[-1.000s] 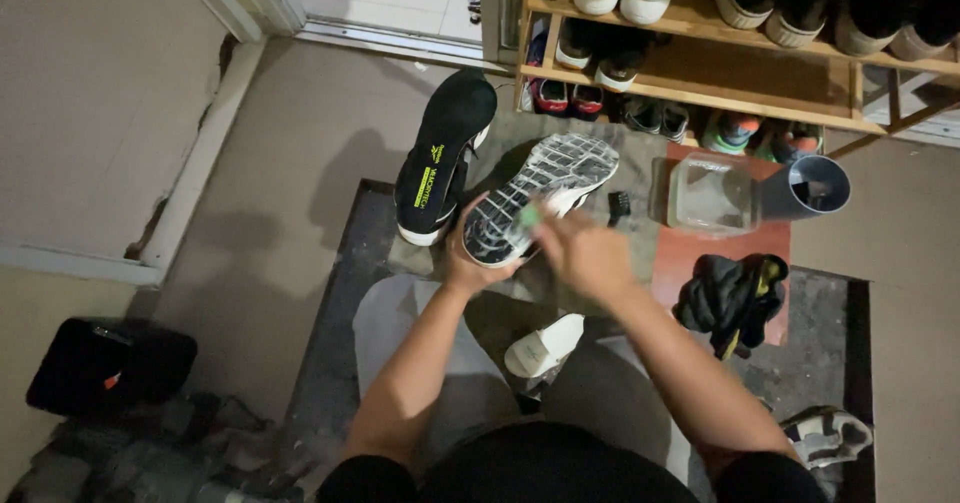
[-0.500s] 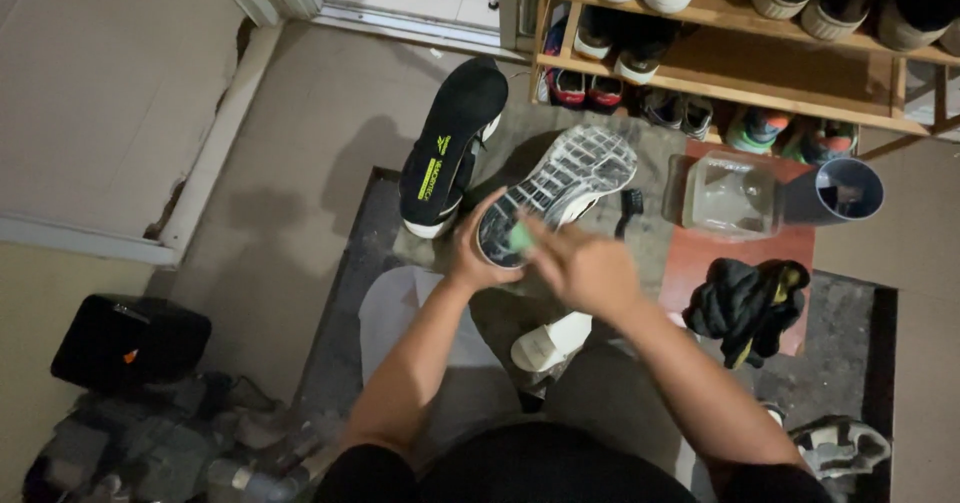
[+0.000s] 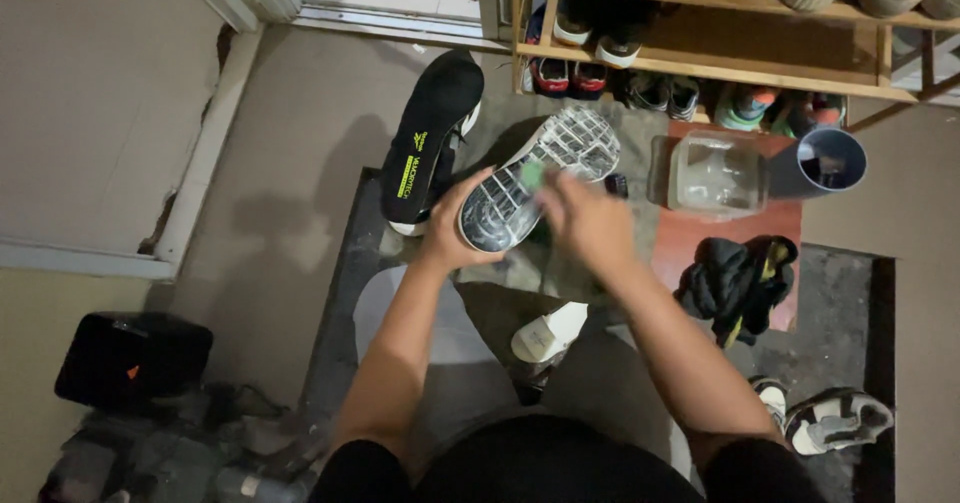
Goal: The person scrubs the sole and sides of a black and white sneaker using a green brush. They hold the shoe in their left hand and scrub with their right hand, focusing on the tread and edges.
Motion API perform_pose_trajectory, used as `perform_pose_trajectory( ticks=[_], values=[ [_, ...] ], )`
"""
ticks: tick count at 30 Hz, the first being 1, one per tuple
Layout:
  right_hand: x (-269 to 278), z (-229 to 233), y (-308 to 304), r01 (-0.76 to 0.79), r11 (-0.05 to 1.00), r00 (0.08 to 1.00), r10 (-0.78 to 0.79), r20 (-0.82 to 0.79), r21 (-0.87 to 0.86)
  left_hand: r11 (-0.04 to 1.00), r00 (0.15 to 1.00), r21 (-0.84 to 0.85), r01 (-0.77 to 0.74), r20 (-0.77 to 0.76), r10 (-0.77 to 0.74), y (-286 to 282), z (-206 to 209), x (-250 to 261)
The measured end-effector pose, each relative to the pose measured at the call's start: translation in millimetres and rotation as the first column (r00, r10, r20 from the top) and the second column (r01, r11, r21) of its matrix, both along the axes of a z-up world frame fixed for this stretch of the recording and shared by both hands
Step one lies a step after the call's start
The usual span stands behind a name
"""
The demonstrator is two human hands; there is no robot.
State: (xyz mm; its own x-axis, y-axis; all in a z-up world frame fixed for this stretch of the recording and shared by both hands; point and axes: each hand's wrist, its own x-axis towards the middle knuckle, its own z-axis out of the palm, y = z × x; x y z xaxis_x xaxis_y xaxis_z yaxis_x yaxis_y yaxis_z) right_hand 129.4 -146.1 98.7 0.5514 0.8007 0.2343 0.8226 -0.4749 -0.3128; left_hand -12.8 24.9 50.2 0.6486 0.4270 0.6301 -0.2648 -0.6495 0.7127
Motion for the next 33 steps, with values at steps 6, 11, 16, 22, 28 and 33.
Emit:
perform_pose_trajectory(
  ticks=[6, 11, 16, 22, 28, 33],
  values=[
    [-24.0, 26.4, -2.5, -0.002, 0.997, 0.994, 0.011, -0.111, 0.077, 0.998, 0.998, -0.057, 0.027, -0.059, -0.031, -2.4, 17.9, -6.8],
    [-32.2, 6.1, 0.6, -0.316, 0.931, 0.949, 0.308, 0.074, 0.179, 0.988, 0.987, -0.092, 0.122, -0.092, -0.130, 4.4, 6.5, -8.3],
    [3.7, 6.2, 6.6, -0.039, 0.952, 0.998, 0.051, -0.031, 0.305, 0.993, 0.974, -0.099, 0.066, -0.210, -0.085, 1.9, 25.0, -10.3],
    [1.1, -43.8, 14.9, -0.193, 0.882, 0.981, 0.176, 0.079, 0.430, 0.993, 0.958, 0.005, 0.122, -0.262, -0.116, 7.7, 39.7, -3.1],
    [-16.1, -3.5, 12.1, -0.264, 0.855, 0.965, 0.226, 0.137, 0.447, 0.987, 0.940, 0.022, 0.162, -0.308, -0.148, 11.3, 64.7, -0.2],
    [13.1, 10.0, 9.9, -0.199, 0.861, 0.980, 0.160, 0.120, 0.468, 0.982, 0.933, 0.055, 0.179, -0.326, -0.151, 10.6, 67.9, 2.4]
  ],
)
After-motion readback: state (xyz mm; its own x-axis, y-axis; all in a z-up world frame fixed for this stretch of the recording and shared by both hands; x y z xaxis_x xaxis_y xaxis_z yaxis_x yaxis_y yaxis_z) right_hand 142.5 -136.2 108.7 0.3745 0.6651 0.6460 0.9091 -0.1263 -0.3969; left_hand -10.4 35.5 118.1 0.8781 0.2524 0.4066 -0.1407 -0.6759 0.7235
